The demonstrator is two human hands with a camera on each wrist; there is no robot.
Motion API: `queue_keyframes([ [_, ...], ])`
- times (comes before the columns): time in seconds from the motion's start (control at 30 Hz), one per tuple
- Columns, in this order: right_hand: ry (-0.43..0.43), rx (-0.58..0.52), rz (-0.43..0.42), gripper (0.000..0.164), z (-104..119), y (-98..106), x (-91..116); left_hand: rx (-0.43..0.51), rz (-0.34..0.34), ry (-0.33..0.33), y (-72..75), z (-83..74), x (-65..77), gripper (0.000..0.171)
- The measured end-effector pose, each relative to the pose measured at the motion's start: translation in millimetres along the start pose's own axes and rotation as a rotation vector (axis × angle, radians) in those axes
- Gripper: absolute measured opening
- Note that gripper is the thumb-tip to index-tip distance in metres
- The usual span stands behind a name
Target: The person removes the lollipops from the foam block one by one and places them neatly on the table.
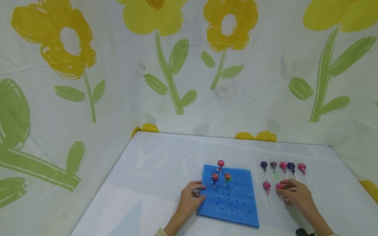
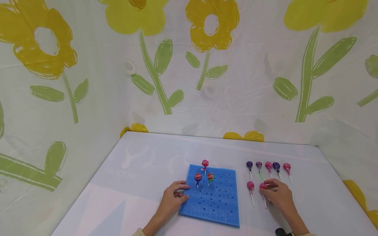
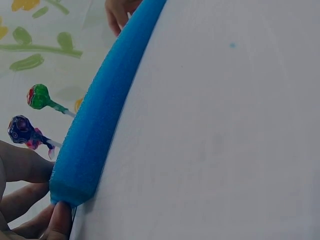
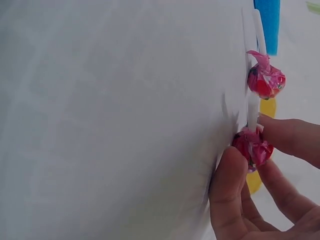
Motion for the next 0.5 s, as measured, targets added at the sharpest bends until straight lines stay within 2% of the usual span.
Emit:
queue_keyframes([
  [0.5, 0.027, -0.002, 0.012, 0.049, 0.3, -1.0, -0.1, -0.016, -0.002, -0.009, -0.6, 0.8, -0.7, 0.027],
])
Point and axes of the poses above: each hand's wrist, its own x-axis away from the middle knuckle, its own y-axis out of the back of the hand, z = x × y, the point moved 8 cm from there along -x, towards the middle knuckle, and after that the axes turned 6 degrees about y, right-handed, at the moved point
